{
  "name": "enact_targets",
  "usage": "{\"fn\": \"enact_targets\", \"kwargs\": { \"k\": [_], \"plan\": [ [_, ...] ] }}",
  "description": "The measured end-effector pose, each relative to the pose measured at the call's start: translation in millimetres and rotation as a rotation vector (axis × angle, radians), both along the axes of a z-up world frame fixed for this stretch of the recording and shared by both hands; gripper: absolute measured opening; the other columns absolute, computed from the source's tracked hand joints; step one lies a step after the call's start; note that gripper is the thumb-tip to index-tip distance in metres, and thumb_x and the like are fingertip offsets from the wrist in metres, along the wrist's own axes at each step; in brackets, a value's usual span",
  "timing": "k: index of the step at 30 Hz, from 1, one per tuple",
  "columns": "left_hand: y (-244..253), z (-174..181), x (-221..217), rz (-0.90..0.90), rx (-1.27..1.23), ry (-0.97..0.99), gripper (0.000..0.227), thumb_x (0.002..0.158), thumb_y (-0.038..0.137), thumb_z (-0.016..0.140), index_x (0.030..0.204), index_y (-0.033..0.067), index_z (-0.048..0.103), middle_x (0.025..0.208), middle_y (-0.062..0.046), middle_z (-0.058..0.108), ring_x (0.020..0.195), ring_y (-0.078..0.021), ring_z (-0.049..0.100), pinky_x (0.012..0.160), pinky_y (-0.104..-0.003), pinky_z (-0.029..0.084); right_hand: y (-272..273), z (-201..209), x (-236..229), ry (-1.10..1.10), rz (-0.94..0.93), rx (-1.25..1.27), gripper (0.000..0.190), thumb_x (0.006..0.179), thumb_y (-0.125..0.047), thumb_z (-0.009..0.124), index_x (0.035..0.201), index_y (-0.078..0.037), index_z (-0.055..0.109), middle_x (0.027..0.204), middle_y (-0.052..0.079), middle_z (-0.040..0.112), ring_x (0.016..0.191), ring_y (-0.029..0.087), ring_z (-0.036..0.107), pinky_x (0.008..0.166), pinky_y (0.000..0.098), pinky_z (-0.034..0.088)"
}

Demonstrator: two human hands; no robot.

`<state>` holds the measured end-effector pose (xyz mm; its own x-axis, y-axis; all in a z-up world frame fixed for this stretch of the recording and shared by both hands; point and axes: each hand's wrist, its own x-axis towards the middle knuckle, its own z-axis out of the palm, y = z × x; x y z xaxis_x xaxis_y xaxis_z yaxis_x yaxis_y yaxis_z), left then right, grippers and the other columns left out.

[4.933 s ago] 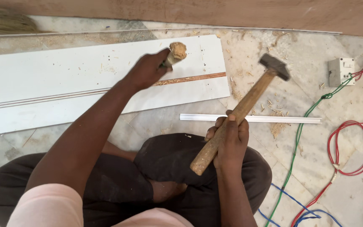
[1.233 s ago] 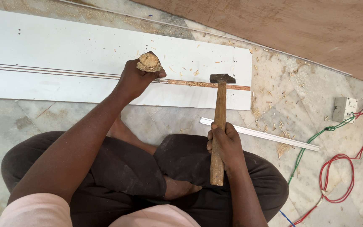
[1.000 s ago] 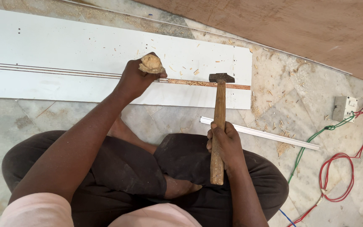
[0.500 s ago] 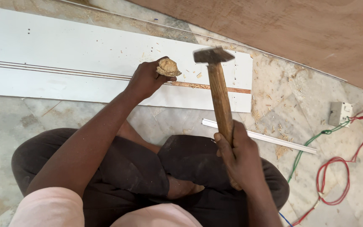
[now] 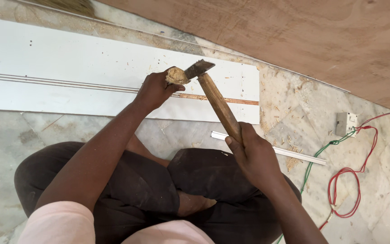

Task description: The person sits on the floor and uses a hammer and chisel to carve a groove along a marked line on a white board. They repeatedly strike the chisel to remove wood shavings and occasionally adjust the tool's position.

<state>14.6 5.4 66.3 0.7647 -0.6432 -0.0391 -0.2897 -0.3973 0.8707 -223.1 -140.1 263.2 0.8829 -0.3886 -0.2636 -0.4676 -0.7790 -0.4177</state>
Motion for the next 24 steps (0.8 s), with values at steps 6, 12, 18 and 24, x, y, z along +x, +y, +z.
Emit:
{"fn": "enact_targets", "kwargs": {
  "k": [6, 12, 18, 24],
  "plan": [
    [0.8, -22.4, 8.8, -0.024, -0.103, -0.010, 0.039, 0.090, 0.037, 0.080, 0.109, 0.0036, 0.075, 0.093, -0.013, 0.078, 0.086, -0.0271, 0.074, 0.077, -0.040, 0.057, 8.5, 62.1, -0.9, -0.291, -0.020, 0.015, 0.036, 0.100, -0.029, 0.062, 0.123, -0.002, 0.055, 0.071, 0.007, 0.068, 0.060, 0.016, 0.070, 0.054, 0.0329, 0.054],
    [17.7, -30.8, 20.5, 0.012, -0.082, 0.169, 0.037, 0.091, 0.036, 0.079, 0.105, 0.0019, 0.074, 0.095, -0.010, 0.078, 0.089, -0.0223, 0.073, 0.079, -0.038, 0.057, 10.6, 65.9, 3.2, -0.364, -0.033, 0.070, 0.039, 0.102, -0.030, 0.061, 0.125, 0.000, 0.054, 0.075, 0.006, 0.068, 0.061, 0.013, 0.070, 0.054, 0.0298, 0.056],
    [14.7, -28.1, 6.6, 0.014, -0.147, 0.131, 0.029, 0.093, 0.029, 0.076, 0.105, 0.0027, 0.075, 0.097, -0.010, 0.079, 0.091, -0.0212, 0.076, 0.079, -0.036, 0.060, 1.9, 39.0, 0.8, -0.189, -0.084, 0.133, 0.040, 0.098, -0.034, 0.061, 0.123, -0.003, 0.057, 0.063, 0.007, 0.067, 0.055, 0.017, 0.070, 0.049, 0.0336, 0.052],
    [4.6, -15.3, -7.0, 0.037, -0.133, -0.006, 0.033, 0.091, 0.029, 0.079, 0.111, 0.0026, 0.073, 0.096, -0.013, 0.078, 0.090, -0.0260, 0.076, 0.078, -0.039, 0.059, 0.2, 22.7, -3.2, -0.145, 0.034, 0.066, 0.039, 0.097, -0.032, 0.062, 0.124, -0.004, 0.057, 0.065, 0.013, 0.069, 0.055, 0.026, 0.073, 0.048, 0.0394, 0.052]
  ]
}}
